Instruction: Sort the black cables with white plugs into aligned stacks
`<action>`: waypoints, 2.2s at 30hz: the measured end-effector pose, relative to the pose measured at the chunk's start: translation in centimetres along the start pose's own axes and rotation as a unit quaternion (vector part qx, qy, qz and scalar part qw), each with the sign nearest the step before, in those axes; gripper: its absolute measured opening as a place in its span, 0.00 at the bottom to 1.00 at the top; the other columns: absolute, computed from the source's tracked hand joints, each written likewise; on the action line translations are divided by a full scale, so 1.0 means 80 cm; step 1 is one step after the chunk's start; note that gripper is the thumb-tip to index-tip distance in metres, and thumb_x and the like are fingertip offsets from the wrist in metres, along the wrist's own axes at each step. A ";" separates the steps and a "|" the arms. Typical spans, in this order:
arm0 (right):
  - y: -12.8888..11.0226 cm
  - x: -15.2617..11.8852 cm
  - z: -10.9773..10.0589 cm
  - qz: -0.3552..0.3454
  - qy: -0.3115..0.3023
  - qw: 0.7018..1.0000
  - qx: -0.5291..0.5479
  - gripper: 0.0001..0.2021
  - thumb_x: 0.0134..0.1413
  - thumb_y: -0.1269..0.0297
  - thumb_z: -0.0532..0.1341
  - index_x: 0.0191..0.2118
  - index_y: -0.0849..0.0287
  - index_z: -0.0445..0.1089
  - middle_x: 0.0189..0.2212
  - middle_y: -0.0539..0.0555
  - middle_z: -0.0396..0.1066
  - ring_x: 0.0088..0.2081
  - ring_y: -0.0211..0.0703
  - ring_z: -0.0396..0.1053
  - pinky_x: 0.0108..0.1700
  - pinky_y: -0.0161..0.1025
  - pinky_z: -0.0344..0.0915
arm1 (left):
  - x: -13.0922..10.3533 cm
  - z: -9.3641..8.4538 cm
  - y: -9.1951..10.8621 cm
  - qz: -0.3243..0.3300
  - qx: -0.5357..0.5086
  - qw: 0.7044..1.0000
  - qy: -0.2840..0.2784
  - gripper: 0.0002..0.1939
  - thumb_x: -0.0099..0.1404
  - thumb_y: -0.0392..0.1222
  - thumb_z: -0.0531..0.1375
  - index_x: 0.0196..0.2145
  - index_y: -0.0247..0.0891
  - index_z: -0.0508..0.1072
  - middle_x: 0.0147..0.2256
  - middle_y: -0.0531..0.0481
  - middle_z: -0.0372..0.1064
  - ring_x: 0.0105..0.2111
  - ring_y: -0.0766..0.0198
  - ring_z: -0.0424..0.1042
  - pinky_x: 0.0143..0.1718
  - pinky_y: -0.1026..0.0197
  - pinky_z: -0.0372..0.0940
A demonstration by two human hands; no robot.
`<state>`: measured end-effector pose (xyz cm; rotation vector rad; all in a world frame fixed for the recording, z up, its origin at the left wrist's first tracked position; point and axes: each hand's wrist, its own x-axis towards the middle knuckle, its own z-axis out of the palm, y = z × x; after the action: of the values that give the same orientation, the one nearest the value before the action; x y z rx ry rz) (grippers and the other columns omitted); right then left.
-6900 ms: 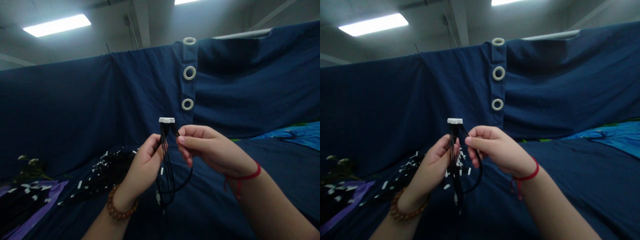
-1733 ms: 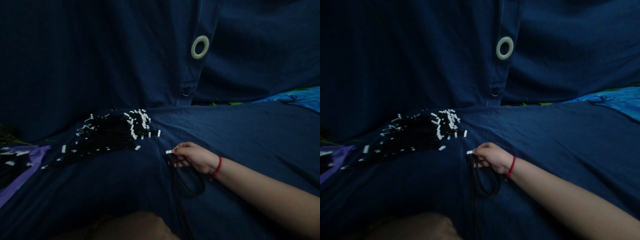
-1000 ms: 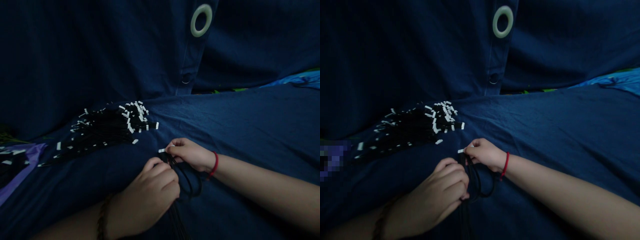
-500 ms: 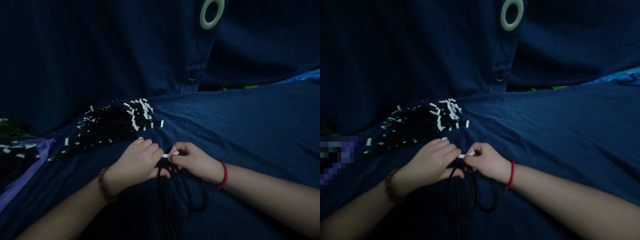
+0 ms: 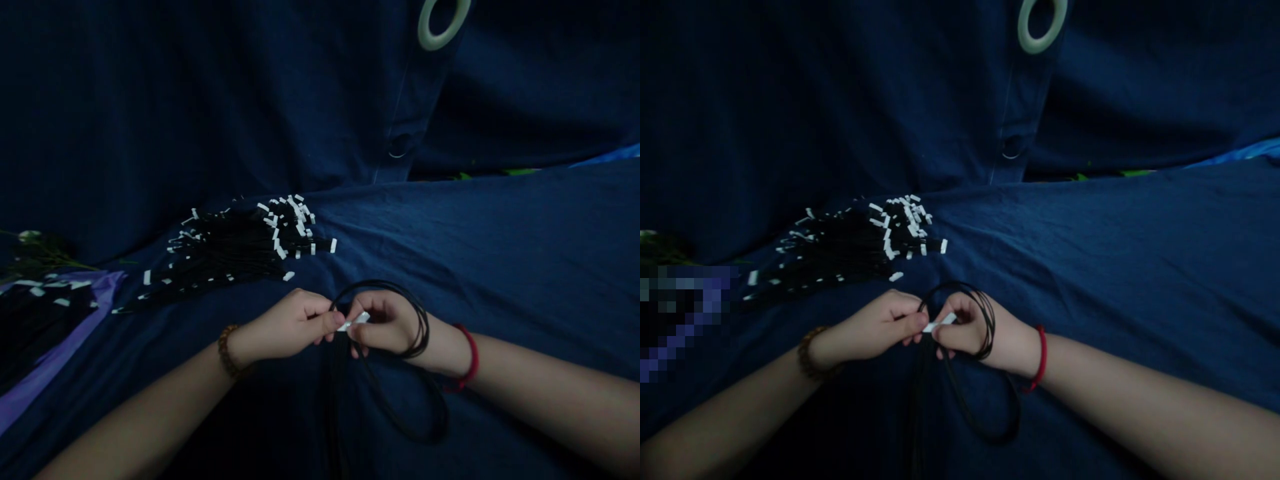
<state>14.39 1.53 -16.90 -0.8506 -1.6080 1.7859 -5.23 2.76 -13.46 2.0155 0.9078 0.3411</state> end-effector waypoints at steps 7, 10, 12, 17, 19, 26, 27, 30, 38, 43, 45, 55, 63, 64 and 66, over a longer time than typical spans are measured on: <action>-0.005 0.001 -0.001 0.024 -0.013 0.998 0.052 0.09 0.49 0.61 0.62 0.30 0.63 0.66 0.23 0.52 0.71 0.24 0.35 0.68 0.26 0.32 0.65 | -0.001 0.013 -0.003 -0.114 -0.211 0.971 0.001 0.25 0.60 0.62 0.54 0.23 0.34 0.64 0.21 0.55 0.62 0.19 0.72 0.61 0.22 0.68 0.54; -0.012 -0.001 -0.004 0.029 -0.038 0.998 0.040 0.12 0.47 0.59 0.64 0.29 0.63 0.66 0.23 0.53 0.70 0.24 0.36 0.67 0.27 0.33 0.64 | 0.000 0.009 -0.003 -0.124 -0.278 0.952 -0.011 0.29 0.61 0.66 0.48 0.27 0.33 0.67 0.22 0.52 0.64 0.20 0.71 0.62 0.23 0.67 0.56; -0.013 -0.003 -0.005 0.026 -0.046 0.998 0.027 0.13 0.46 0.57 0.65 0.29 0.63 0.66 0.23 0.51 0.69 0.24 0.35 0.66 0.27 0.33 0.62 | 0.001 0.007 0.000 -0.136 -0.301 0.944 -0.001 0.27 0.63 0.62 0.48 0.31 0.32 0.67 0.23 0.53 0.64 0.19 0.72 0.61 0.23 0.67 0.56; -0.007 -0.005 0.003 0.036 -0.014 0.999 0.011 0.17 0.45 0.53 0.66 0.33 0.62 0.65 0.24 0.49 0.66 0.23 0.32 0.61 0.25 0.32 0.57 | 0.003 0.008 0.007 -0.153 -0.270 0.951 0.004 0.13 0.59 0.47 0.60 0.34 0.33 0.67 0.26 0.55 0.66 0.22 0.72 0.64 0.25 0.67 0.57; -0.006 -0.005 0.008 0.042 0.010 0.999 0.003 0.17 0.45 0.54 0.66 0.34 0.63 0.66 0.24 0.49 0.65 0.22 0.32 0.60 0.24 0.32 0.56 | 0.003 0.008 0.007 -0.162 -0.286 0.944 0.014 0.13 0.57 0.45 0.62 0.35 0.32 0.67 0.26 0.54 0.68 0.23 0.72 0.65 0.25 0.67 0.57; -0.008 -0.004 0.012 0.013 0.062 0.998 0.016 0.21 0.43 0.55 0.68 0.41 0.60 0.65 0.22 0.44 0.61 0.24 0.32 0.58 0.26 0.32 0.54 | 0.003 0.007 0.000 -0.189 -0.283 0.937 0.074 0.19 0.53 0.38 0.65 0.41 0.32 0.68 0.25 0.54 0.70 0.21 0.73 0.66 0.24 0.68 0.57; -0.009 -0.004 0.011 0.019 0.061 0.998 0.021 0.20 0.43 0.55 0.68 0.39 0.61 0.66 0.21 0.44 0.60 0.22 0.31 0.57 0.24 0.32 0.52 | 0.003 0.007 0.000 -0.192 -0.292 0.934 0.072 0.17 0.53 0.38 0.65 0.41 0.31 0.68 0.25 0.54 0.70 0.20 0.73 0.66 0.22 0.69 0.55; -0.012 -0.004 0.009 0.047 0.064 0.996 0.047 0.17 0.45 0.53 0.66 0.33 0.62 0.66 0.19 0.45 0.60 0.19 0.30 0.56 0.21 0.30 0.52 | 0.002 0.011 -0.001 -0.196 -0.327 0.922 0.061 0.13 0.56 0.36 0.63 0.39 0.32 0.68 0.25 0.54 0.69 0.19 0.72 0.67 0.19 0.70 0.53; -0.009 -0.004 0.010 0.061 0.074 0.991 0.090 0.16 0.46 0.54 0.65 0.31 0.62 0.63 0.22 0.48 0.67 0.22 0.33 0.66 0.26 0.33 0.64 | 0.001 0.018 0.000 -0.217 -0.405 0.886 0.064 0.10 0.58 0.35 0.62 0.38 0.30 0.69 0.27 0.49 0.70 0.22 0.72 0.69 0.25 0.68 0.61; -0.007 -0.005 0.013 0.053 0.078 0.994 0.061 0.18 0.44 0.52 0.66 0.29 0.61 0.61 0.19 0.46 0.67 0.20 0.32 0.64 0.24 0.32 0.62 | 0.002 0.021 0.006 -0.222 -0.404 0.884 0.077 0.07 0.59 0.37 0.61 0.34 0.31 0.70 0.24 0.53 0.68 0.19 0.74 0.66 0.22 0.70 0.58; -0.009 -0.006 0.014 0.057 0.073 0.994 0.051 0.19 0.45 0.51 0.66 0.30 0.61 0.62 0.20 0.47 0.66 0.20 0.32 0.64 0.22 0.31 0.61 | 0.003 0.021 0.008 -0.229 -0.378 0.894 0.077 0.06 0.58 0.36 0.61 0.33 0.31 0.70 0.23 0.54 0.68 0.18 0.75 0.65 0.19 0.71 0.55; -0.023 -0.018 0.000 0.008 -0.089 0.996 0.023 0.20 0.47 0.70 0.64 0.46 0.57 0.58 0.40 0.53 0.64 0.37 0.35 0.64 0.37 0.33 0.62 | 0.002 0.010 -0.002 -0.234 -0.422 0.875 0.046 0.04 0.58 0.34 0.61 0.32 0.31 0.70 0.24 0.54 0.68 0.17 0.77 0.62 0.19 0.72 0.56; -0.026 -0.020 -0.001 -0.030 -0.109 0.992 -0.057 0.25 0.46 0.74 0.65 0.49 0.55 0.57 0.37 0.49 0.62 0.33 0.32 0.61 0.35 0.31 0.61 | 0.003 0.009 -0.005 -0.226 -0.437 0.870 0.043 0.04 0.58 0.35 0.62 0.32 0.31 0.70 0.24 0.55 0.66 0.18 0.78 0.62 0.20 0.73 0.57; -0.026 -0.020 0.000 -0.033 -0.098 0.993 -0.055 0.24 0.46 0.72 0.65 0.49 0.56 0.58 0.38 0.49 0.63 0.34 0.33 0.62 0.35 0.32 0.61 | 0.003 0.010 -0.003 -0.227 -0.434 0.871 0.045 0.04 0.58 0.34 0.61 0.32 0.31 0.70 0.23 0.55 0.66 0.18 0.78 0.62 0.20 0.73 0.56; -0.022 -0.020 0.001 -0.031 -0.072 0.995 -0.059 0.19 0.49 0.68 0.65 0.46 0.58 0.59 0.38 0.51 0.66 0.35 0.35 0.66 0.37 0.33 0.63 | 0.003 0.013 0.000 -0.228 -0.418 0.878 0.049 0.04 0.58 0.34 0.61 0.32 0.31 0.70 0.22 0.55 0.66 0.17 0.78 0.62 0.20 0.72 0.55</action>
<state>15.34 0.46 -15.02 -0.7313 -1.8280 1.7571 -4.52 2.34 -14.08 0.9646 1.0323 0.4676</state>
